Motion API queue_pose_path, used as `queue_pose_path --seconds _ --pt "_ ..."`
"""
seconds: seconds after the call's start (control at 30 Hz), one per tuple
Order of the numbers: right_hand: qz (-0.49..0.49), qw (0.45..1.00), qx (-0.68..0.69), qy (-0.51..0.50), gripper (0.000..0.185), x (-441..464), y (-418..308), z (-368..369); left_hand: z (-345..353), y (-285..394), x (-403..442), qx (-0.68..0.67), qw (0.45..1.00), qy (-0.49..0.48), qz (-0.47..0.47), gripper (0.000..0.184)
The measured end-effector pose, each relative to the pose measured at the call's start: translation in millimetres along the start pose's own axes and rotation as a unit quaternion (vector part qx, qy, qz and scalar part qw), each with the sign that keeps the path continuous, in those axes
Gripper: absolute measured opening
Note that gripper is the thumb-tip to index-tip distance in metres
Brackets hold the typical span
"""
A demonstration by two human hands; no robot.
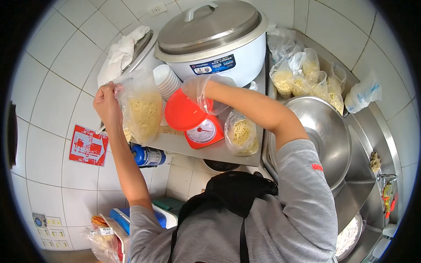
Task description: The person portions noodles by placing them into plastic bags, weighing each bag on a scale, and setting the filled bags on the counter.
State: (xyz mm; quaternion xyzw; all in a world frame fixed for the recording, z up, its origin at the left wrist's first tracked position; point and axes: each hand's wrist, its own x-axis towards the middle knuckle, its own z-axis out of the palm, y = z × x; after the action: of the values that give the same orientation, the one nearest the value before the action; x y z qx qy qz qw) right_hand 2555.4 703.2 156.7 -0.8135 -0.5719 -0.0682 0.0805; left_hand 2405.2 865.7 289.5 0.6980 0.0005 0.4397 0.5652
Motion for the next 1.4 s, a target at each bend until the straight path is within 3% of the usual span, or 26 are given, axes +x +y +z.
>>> queue_pose_path --seconds 0.07,0.17,0.27,0.37,0.47,0.57,0.67,0.77,0.87,0.97,1.07,1.13,1.2,1.23,1.3,1.33,1.4 --pt "0.045 0.996 -0.043 -0.056 0.020 -12 -13 -25 4 3 3 0.004 1.000 -0.012 0.008 0.025" --pt "0.054 0.997 0.038 -0.045 0.021 -13 -5 -26 12 3 4 0.004 1.000 -0.029 0.002 0.026" --pt "0.104 0.986 0.090 0.098 0.023 -16 13 -35 14 -15 -2 -0.012 0.998 -0.066 0.000 0.026" --pt "0.035 0.955 0.199 0.218 0.022 -21 23 -73 18 -30 -11 -0.026 0.994 -0.105 -0.004 0.027" --pt "0.010 0.960 0.080 0.270 0.021 -21 8 -126 20 -36 -15 0.000 0.991 -0.132 -0.028 0.027" --pt "-0.020 0.938 0.121 0.325 0.022 -16 -20 -157 18 -34 -14 0.028 0.987 -0.150 -0.051 0.027" --pt "-0.064 0.968 0.123 0.209 0.023 2 -32 -152 17 -24 -12 0.083 0.982 -0.149 -0.084 0.027" --pt "-0.034 0.981 0.147 0.124 0.023 -3 -45 -154 17 -14 -12 0.105 0.979 -0.140 -0.103 0.024" --pt "-0.105 0.948 0.206 0.219 0.025 0 -38 -147 12 -10 -14 0.114 0.978 -0.155 -0.085 0.018" --pt "-0.070 0.957 0.119 0.254 0.026 -2 -36 -156 7 -11 -14 0.123 0.975 -0.171 -0.077 0.016" --pt "0.052 0.965 0.174 0.190 0.024 -23 -31 -160 1 -19 -12 0.123 0.977 -0.154 -0.081 0.017" --pt "0.132 0.987 0.049 0.080 0.024 -37 -31 -133 -3 -23 -9 0.125 0.980 -0.131 -0.086 0.019" --pt "-0.023 0.992 0.111 0.054 0.024 -53 -27 -82 -3 -22 -13 0.130 0.980 -0.116 -0.100 0.021" --pt "-0.069 0.995 0.059 0.046 0.023 -49 -26 -43 -2 -24 -14 0.126 0.982 -0.116 -0.085 0.021" --pt "-0.043 0.999 0.007 -0.018 0.024 -43 -42 -27 0 -28 -17 0.110 0.984 -0.128 -0.050 0.022" --pt "0.025 0.997 0.016 -0.072 0.026 -46 -55 -38 -1 -27 -18 0.121 0.980 -0.146 -0.052 0.024" --pt "0.079 0.995 0.063 0.012 0.029 -64 -58 -49 -6 -22 -24 0.134 0.974 -0.173 -0.057 0.029"
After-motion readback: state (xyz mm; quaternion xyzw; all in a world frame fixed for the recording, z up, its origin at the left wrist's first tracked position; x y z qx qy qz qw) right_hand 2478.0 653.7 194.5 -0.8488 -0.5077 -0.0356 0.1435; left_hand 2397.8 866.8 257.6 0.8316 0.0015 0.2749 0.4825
